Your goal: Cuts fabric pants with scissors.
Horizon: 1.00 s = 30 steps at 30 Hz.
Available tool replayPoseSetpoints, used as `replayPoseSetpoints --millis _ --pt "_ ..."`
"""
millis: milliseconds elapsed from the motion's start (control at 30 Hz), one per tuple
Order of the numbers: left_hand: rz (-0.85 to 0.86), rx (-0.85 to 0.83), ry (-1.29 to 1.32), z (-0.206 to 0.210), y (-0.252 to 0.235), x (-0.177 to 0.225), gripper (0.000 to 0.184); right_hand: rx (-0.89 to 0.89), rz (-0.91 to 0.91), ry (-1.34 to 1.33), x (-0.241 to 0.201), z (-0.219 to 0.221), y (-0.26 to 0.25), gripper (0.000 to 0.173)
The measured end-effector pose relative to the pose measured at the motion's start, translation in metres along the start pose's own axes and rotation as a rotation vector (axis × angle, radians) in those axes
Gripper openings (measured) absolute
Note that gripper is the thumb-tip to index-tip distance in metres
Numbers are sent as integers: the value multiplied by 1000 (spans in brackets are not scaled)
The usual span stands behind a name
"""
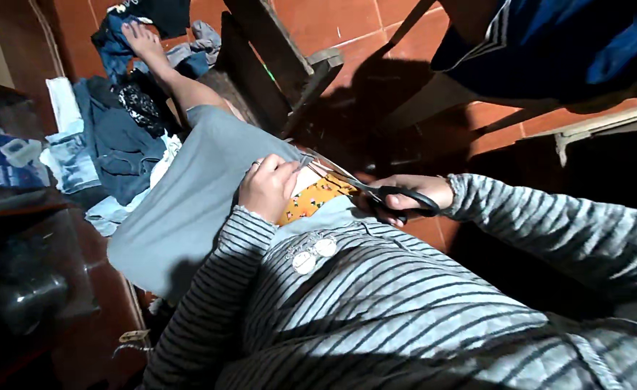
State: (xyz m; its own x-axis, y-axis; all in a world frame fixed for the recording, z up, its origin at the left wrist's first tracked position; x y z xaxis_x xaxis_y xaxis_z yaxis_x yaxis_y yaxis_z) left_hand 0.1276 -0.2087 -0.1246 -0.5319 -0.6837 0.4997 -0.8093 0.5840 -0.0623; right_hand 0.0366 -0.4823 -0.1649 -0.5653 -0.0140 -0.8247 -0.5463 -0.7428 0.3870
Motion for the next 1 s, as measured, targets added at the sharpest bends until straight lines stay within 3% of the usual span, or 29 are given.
replayPoseSetpoints --millis 167,533,700,1000 --pt "125 59 -6 3 9 3 22 -46 -64 -41 -5 0 -10 60" --pt "155 94 65 4 29 2 23 -29 -33 -29 -14 12 -21 66" --pt "146 105 67 5 31 1 22 -18 -94 -68 -6 13 -25 62" --pt "141 144 98 7 31 0 21 101 -37 -42 -2 19 -23 48"
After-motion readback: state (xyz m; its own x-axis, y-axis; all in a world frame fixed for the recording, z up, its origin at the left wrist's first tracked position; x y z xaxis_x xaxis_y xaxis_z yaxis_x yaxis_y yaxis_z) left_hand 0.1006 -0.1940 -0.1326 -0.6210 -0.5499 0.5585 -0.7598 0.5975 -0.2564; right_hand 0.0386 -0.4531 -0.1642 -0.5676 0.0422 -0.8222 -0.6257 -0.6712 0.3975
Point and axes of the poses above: each hand's wrist, its own y-axis away from the middle knuckle, its own z-axis out of the palm, x = y × z, the point moved 2 cm from there along -y, towards the middle knuckle, and after that the axes turned 1 degree about y, right-handed, at the moved point
